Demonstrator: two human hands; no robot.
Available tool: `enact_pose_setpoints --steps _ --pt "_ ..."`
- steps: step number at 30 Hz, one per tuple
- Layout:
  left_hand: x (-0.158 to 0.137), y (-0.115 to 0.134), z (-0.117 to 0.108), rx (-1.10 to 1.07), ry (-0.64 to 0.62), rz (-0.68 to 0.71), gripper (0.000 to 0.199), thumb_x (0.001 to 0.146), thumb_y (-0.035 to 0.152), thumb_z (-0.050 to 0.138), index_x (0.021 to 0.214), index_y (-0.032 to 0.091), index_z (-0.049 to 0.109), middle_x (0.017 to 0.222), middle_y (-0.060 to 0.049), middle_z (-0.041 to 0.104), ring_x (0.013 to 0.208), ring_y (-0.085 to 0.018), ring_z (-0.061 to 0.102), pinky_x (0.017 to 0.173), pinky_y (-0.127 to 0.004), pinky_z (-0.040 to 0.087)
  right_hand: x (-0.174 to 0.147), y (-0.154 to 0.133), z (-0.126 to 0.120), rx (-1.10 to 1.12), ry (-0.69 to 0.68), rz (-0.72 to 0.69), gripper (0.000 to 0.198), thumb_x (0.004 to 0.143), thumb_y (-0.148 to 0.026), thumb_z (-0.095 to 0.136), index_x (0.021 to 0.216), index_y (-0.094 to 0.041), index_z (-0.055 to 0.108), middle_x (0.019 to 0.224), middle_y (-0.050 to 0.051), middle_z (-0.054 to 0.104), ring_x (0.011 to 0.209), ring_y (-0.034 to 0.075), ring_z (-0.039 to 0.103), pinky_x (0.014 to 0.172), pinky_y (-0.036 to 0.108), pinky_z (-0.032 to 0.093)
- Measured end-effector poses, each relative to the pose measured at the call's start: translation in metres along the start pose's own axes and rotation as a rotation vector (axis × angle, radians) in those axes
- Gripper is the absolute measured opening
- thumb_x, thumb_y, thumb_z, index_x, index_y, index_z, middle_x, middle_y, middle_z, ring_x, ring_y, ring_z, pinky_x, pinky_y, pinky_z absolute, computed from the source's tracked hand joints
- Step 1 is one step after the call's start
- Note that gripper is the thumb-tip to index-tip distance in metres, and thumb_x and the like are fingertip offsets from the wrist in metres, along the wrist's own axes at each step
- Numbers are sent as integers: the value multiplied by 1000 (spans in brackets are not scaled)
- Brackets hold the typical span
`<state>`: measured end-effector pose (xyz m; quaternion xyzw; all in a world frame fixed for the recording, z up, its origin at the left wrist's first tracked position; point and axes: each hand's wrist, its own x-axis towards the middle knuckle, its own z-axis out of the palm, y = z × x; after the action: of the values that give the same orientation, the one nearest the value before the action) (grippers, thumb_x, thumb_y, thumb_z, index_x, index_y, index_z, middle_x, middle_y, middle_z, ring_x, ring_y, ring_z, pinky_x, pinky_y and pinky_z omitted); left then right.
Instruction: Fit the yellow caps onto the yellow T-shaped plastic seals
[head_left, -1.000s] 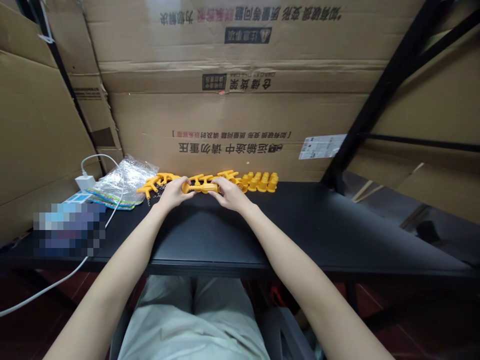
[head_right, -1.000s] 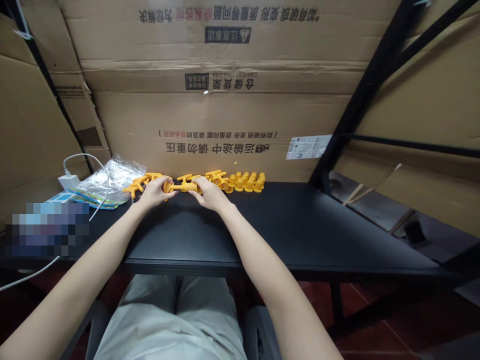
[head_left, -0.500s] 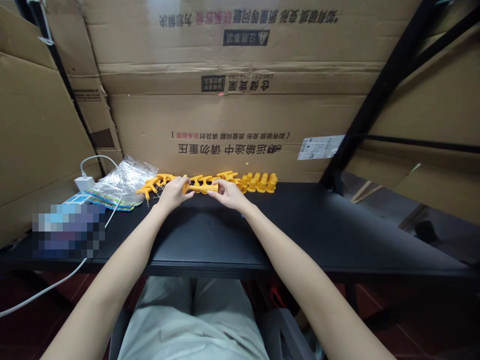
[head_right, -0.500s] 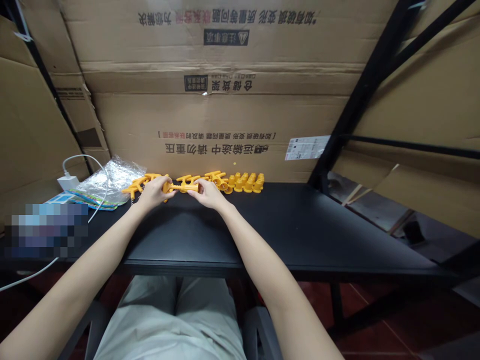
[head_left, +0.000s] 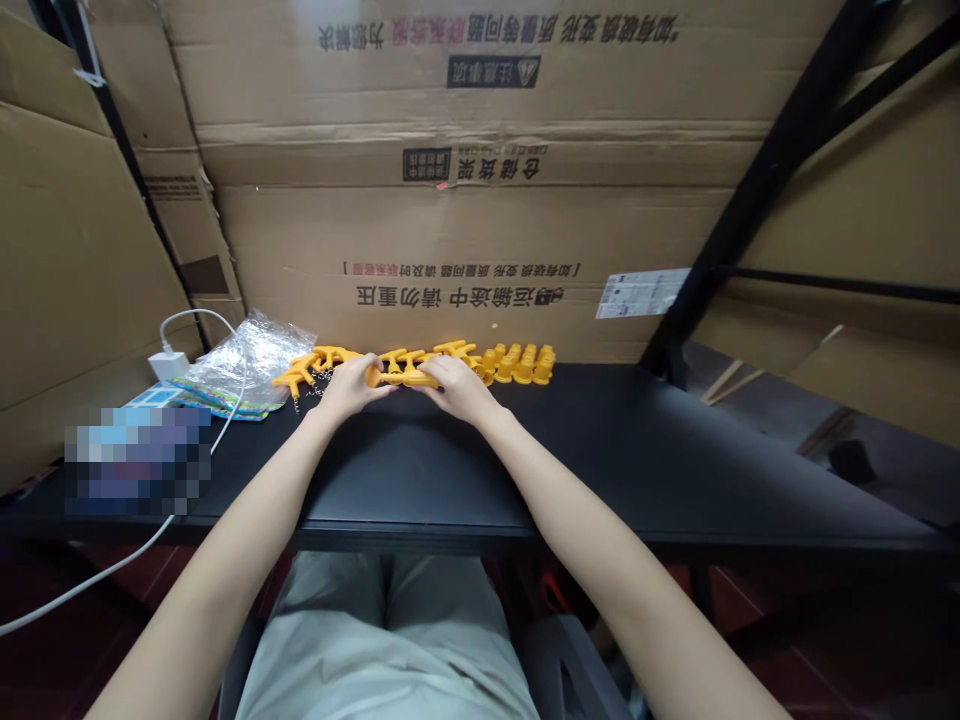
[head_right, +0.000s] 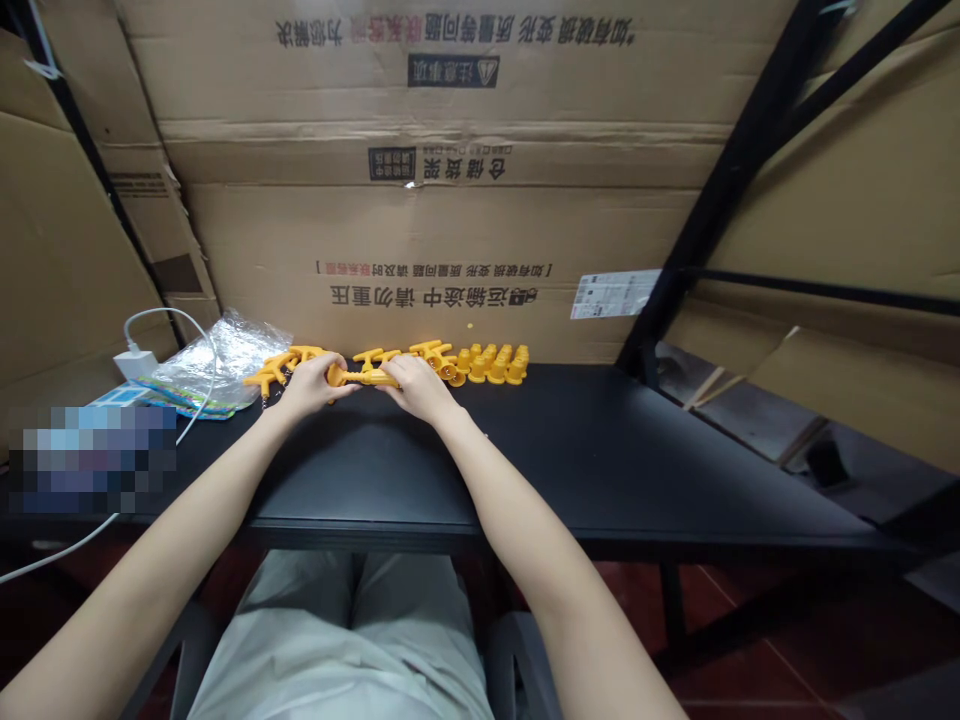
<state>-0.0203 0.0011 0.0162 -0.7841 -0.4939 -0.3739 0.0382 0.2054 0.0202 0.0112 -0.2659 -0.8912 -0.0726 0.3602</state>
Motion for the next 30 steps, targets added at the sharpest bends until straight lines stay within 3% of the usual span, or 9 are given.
enact_pose_setpoints --steps 7,18,24,30 --pt "0 1 -1 36 28 88 23 72 31 71 87 20 57 84 -1 65 78 -17 60 74 -27 45 1 -5 -5 35 -54 13 19 87 -34 56 83 -17 63 79 9 62 75 21 56 72 33 43" --pt "-1 -3 4 87 60 177 21 75 27 67 91 20 57 86 -3 63 82 -17 60 77 -29 47 4 -16 -10 505 -168 434 37 74 -52 64 73 -15 63 59 -2 52 52 10 40 51 24 29" --pt "-2 0 7 132 67 171 19 76 27 65 90 19 57 84 -3 62 81 -18 61 77 -30 47 7 -14 -13 662 -206 552 41 65 -56 69 63 -16 61 51 -3 50 47 9 39 48 24 27" --pt "-2 1 8 135 73 166 17 76 27 65 89 20 57 83 -3 62 82 -18 61 77 -30 47 7 -12 -9 811 -190 614 36 65 -51 71 62 -15 65 48 -3 52 47 9 42 49 24 32"
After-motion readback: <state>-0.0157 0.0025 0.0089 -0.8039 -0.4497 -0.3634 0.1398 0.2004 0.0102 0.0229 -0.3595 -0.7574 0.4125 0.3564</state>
